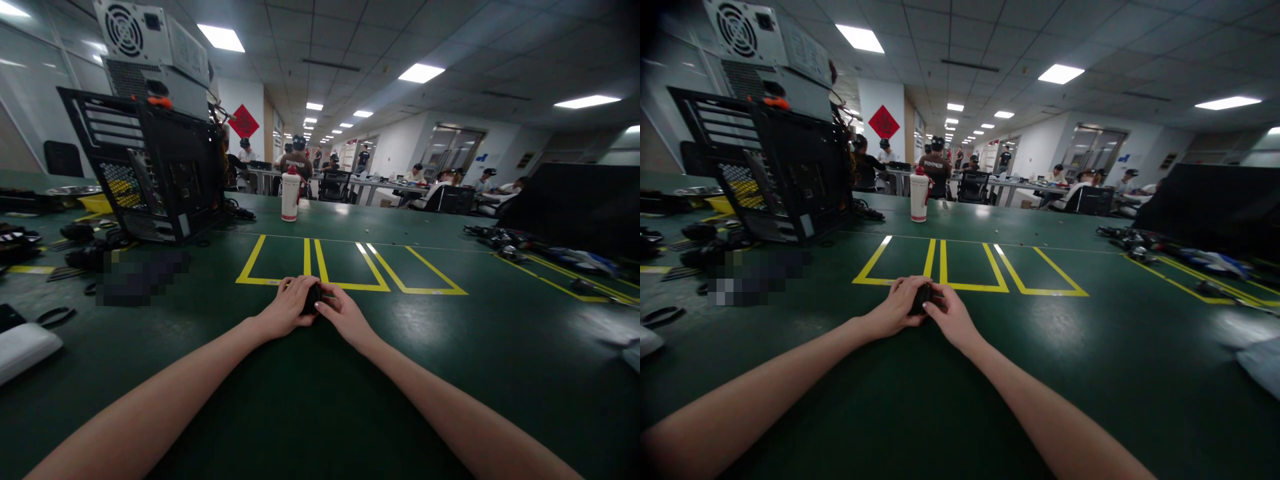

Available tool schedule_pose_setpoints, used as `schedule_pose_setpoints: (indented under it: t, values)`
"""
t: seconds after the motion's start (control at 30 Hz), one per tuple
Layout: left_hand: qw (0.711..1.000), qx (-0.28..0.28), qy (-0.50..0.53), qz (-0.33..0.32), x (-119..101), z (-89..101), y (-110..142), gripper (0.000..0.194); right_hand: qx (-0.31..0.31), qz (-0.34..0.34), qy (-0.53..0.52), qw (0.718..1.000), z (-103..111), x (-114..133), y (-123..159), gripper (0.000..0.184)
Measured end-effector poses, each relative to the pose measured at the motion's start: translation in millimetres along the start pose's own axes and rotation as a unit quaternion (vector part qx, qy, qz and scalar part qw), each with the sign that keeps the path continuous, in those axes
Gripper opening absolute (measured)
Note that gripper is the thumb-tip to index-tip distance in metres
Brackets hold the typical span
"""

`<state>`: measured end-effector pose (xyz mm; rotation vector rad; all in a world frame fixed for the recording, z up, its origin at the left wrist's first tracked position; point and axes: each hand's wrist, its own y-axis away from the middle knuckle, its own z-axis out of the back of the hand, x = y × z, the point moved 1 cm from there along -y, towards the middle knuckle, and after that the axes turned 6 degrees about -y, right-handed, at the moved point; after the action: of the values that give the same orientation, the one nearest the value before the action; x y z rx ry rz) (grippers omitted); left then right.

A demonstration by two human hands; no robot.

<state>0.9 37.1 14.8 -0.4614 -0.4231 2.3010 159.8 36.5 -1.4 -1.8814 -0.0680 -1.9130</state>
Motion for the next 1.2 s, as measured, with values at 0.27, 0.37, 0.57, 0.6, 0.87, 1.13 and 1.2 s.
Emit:
schedule_pose_setpoints:
  t: [0.27, 0.37, 0.57, 0.6, 0.87, 1.13, 1.2]
  values:
    - [1.0, -0.017, -0.011, -0.001, 4.5, -8.0, -1.3, 0.059, -0.004, 0.024, -0.019, 1.0, -1.4, -1.7, 0.7, 0.021]
    - [1.0, -0.026, -0.015, 0.001, 6.3, -11.4, -1.9, 0.06, -0.012, 0.026, -0.024, 0.999, -1.2, -4.3, -0.7, 0.021]
    - [1.0, -0.024, -0.012, -0.002, 5.0, -9.8, -1.2, 0.059, 0.001, -0.004, -0.018, 1.0, 0.6, -3.5, -1.1, 0.031]
    - [1.0, -0.022, -0.011, -0.003, 4.4, -8.7, -1.1, 0.058, 0.004, -0.006, -0.021, 1.0, 0.7, -3.2, -0.8, 0.03]
    - [1.0, -0.01, -0.007, -0.004, 1.1, -2.3, -0.6, 0.056, 0.003, 0.004, -0.043, 0.999, -0.7, -2.5, 1.3, 0.023]
    - [1.0, -0.004, -0.003, 0.0, 0.2, -2.2, -0.7, 0.058, -0.004, -0.014, -0.029, 0.999, 1.0, -2.2, 0.5, 0.034]
    - [1.0, -0.003, -0.003, 0.001, 0.8, -2.8, -0.5, 0.058, 0.001, -0.022, -0.029, 0.999, 1.2, -3.2, 0.5, 0.033]
